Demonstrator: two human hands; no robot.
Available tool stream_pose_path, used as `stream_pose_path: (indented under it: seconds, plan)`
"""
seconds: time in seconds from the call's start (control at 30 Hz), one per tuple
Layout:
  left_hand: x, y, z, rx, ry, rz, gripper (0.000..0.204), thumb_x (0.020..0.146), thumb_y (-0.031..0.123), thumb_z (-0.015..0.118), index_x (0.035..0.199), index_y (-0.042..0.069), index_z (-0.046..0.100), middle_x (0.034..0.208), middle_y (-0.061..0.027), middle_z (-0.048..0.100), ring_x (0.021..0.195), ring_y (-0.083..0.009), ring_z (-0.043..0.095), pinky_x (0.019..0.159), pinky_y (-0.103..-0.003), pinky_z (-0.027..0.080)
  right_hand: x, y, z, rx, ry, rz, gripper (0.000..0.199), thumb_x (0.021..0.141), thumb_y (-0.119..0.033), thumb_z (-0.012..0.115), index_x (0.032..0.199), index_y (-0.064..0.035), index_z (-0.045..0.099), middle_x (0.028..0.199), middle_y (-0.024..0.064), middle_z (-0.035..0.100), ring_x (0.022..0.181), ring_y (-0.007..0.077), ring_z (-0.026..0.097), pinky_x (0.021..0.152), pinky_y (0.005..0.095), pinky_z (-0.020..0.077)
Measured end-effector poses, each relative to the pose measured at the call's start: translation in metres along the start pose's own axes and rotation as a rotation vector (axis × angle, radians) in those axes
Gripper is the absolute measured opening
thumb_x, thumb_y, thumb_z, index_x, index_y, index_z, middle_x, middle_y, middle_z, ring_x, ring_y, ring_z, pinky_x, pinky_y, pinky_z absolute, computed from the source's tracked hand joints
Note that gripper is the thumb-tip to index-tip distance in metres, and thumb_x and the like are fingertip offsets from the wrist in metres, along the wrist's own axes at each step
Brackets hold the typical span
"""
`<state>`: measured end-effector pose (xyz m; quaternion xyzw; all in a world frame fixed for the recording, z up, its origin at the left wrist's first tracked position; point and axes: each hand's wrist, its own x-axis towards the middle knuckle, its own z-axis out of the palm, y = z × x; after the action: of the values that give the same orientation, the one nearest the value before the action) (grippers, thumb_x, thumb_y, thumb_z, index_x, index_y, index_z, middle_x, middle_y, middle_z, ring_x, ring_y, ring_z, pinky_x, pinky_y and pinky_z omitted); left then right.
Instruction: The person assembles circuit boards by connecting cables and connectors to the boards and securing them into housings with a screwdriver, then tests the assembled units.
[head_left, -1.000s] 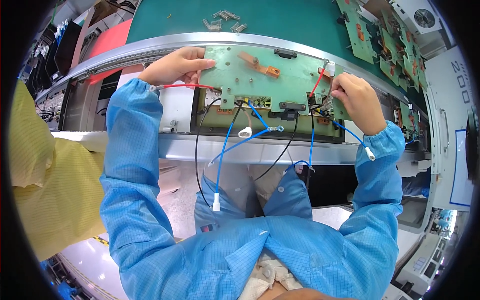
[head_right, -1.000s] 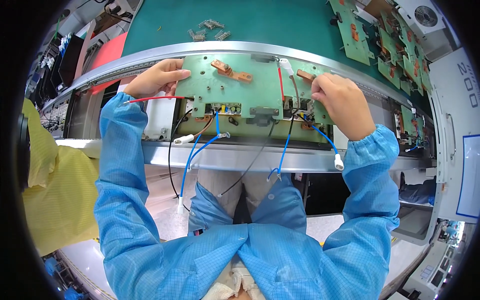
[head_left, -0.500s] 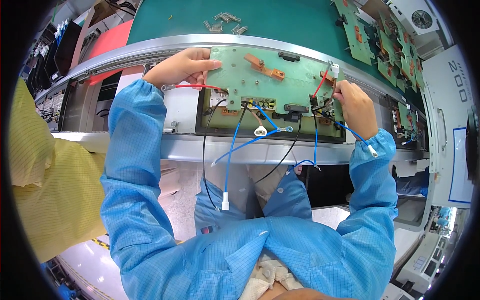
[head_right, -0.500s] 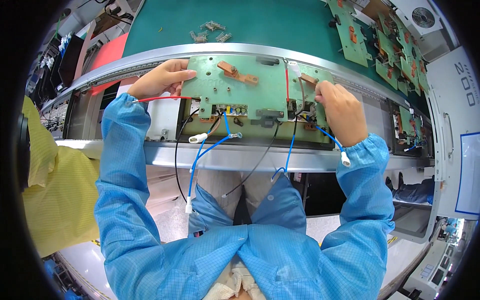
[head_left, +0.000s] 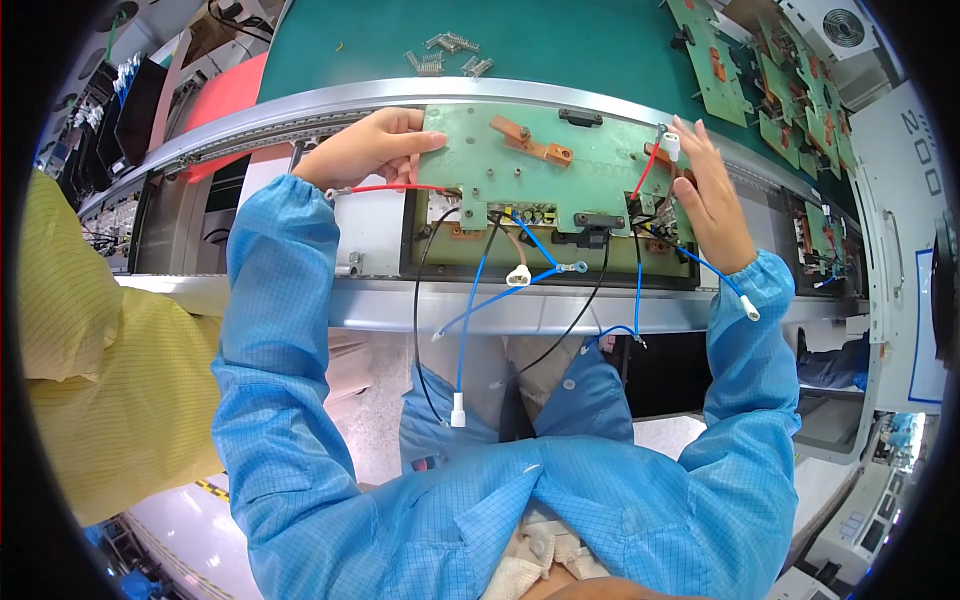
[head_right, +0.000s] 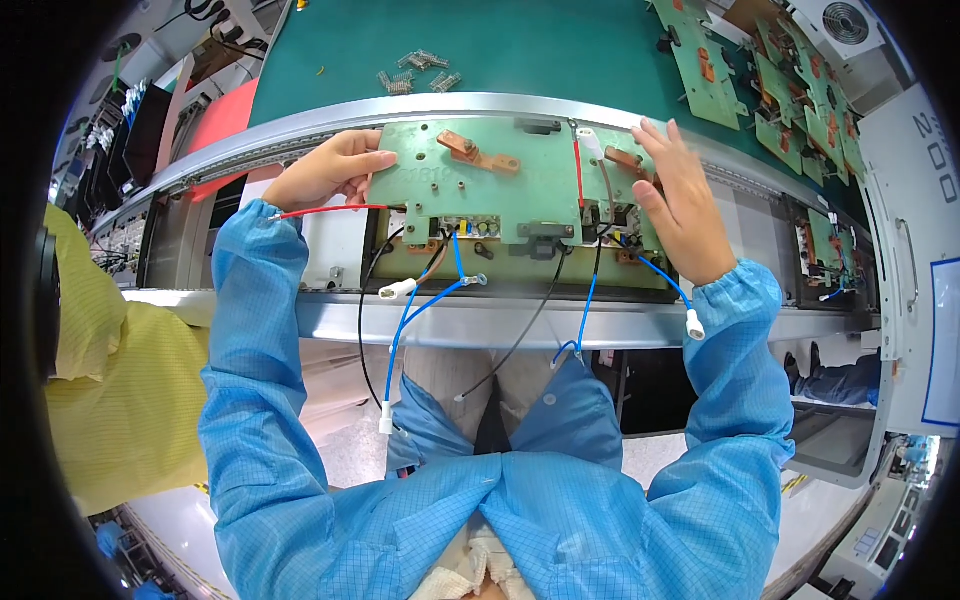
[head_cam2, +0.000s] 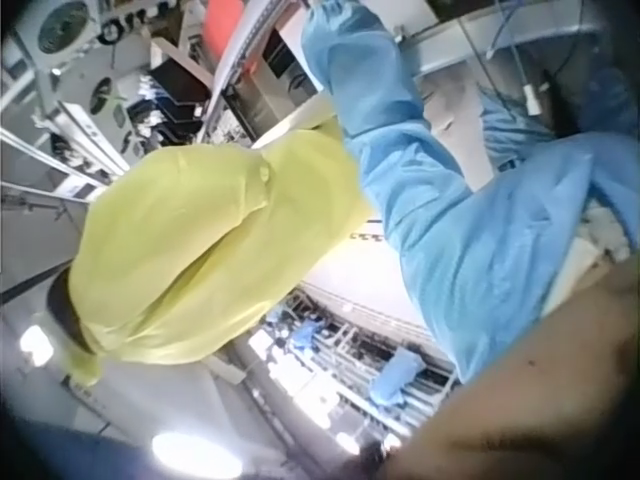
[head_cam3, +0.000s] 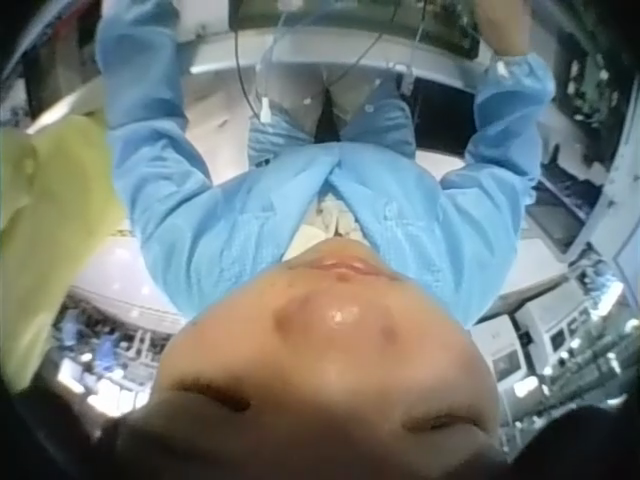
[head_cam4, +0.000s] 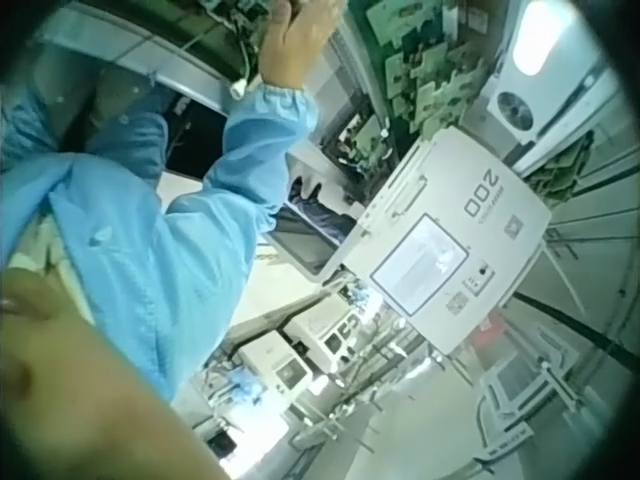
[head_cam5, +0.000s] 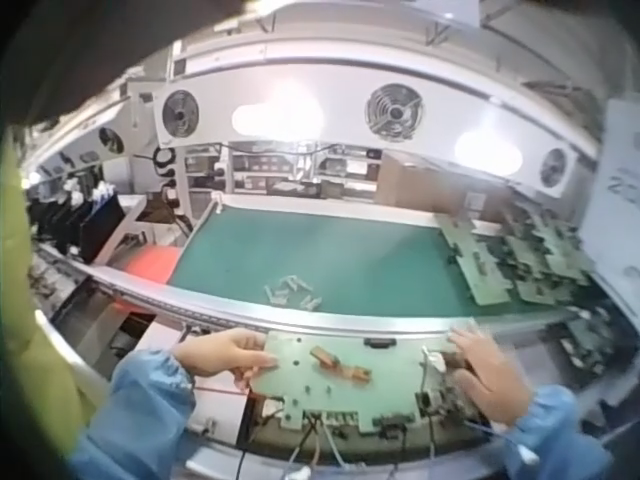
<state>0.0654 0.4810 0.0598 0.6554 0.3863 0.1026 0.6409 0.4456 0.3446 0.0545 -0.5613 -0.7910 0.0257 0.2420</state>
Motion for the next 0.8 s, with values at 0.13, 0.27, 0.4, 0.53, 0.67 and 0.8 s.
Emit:
stream_pose_path:
  seconds: [0.13, 0.27, 0.4, 0.53, 0.67, 0.8]
  plan:
    - [-0.004, 0.008, 0.003, 0.055, 0.016, -0.005, 0.032, 0.09, 0.031, 0.063, 0.098, 0.001, 0.055, 0.069, -0.0005, 0.058, 0.054, -0.0028, 0.054, 0.048, -0.016, 0.044, -0.007, 0.001, 0.002, 0.346, -0.084, 0.173, 0.05, 0.099, -0.035, 0.038, 0.141, -0.0075, 0.036, 0.147, 0.0151, 0.033, 0.14, 0.0339, 0.023, 0.113, 0.0397, 0.019]
    - [-0.004, 0.003, 0.015, 0.373, 0.343, 0.3, 0.041, 0.088, 0.023, 0.063, 0.119, 0.001, 0.05, 0.1, -0.0111, 0.061, 0.093, -0.0173, 0.058, 0.078, -0.028, 0.05, -0.009, 0.005, 0.009, 0.258, -0.075, 0.119, 0.053, 0.1, -0.032, 0.038, 0.141, 0.002, 0.033, 0.147, 0.0186, 0.032, 0.138, 0.0305, 0.028, 0.112, 0.0356, 0.0195]
    - [0.001, 0.008, 0.016, 0.821, 0.295, 0.723, 0.048, 0.086, 0.008, 0.055, 0.133, 0.01, 0.045, 0.122, -0.0096, 0.056, 0.126, -0.0267, 0.043, 0.105, -0.037, 0.036, -0.011, 0.009, 0.011, 0.179, -0.043, 0.047, 0.052, 0.099, -0.034, 0.036, 0.138, 0.0016, 0.037, 0.146, 0.0187, 0.034, 0.137, 0.0324, 0.029, 0.112, 0.0369, 0.0198]
    - [0.011, 0.015, 0.034, 0.701, 0.295, 0.644, 0.033, 0.083, 0.001, 0.05, 0.116, 0.004, 0.052, 0.11, -0.0138, 0.058, 0.106, -0.0295, 0.054, 0.093, -0.035, 0.043, -0.01, 0.01, 0.006, 0.157, -0.04, 0.03, 0.052, 0.099, -0.037, 0.034, 0.134, 0.0018, 0.042, 0.141, 0.0189, 0.038, 0.133, 0.034, 0.033, 0.11, 0.0384, 0.0221]
    - [0.019, 0.024, 0.035, 0.775, 0.294, 0.597, 0.022, 0.086, 0.007, 0.049, 0.107, 0.003, 0.053, 0.103, -0.0139, 0.057, 0.095, -0.0324, 0.055, 0.085, -0.036, 0.045, 0.001, 0.003, -0.006, 0.116, -0.092, 0.037, 0.052, 0.099, -0.039, 0.031, 0.13, -0.0005, 0.048, 0.135, 0.0172, 0.043, 0.125, 0.0335, 0.038, 0.107, 0.0362, 0.0244]
    - [0.026, 0.03, 0.047, 0.817, 0.387, 0.55, 0.023, 0.089, 0.012, 0.048, 0.109, 0.003, 0.054, 0.105, -0.0146, 0.059, 0.097, -0.0333, 0.056, 0.085, -0.037, 0.045, 0.007, 0.003, -0.01, 0.15, -0.073, 0.107, 0.049, 0.097, -0.041, 0.036, 0.124, -0.0049, 0.055, 0.132, 0.0162, 0.046, 0.121, 0.0355, 0.041, 0.106, 0.0407, 0.0278]
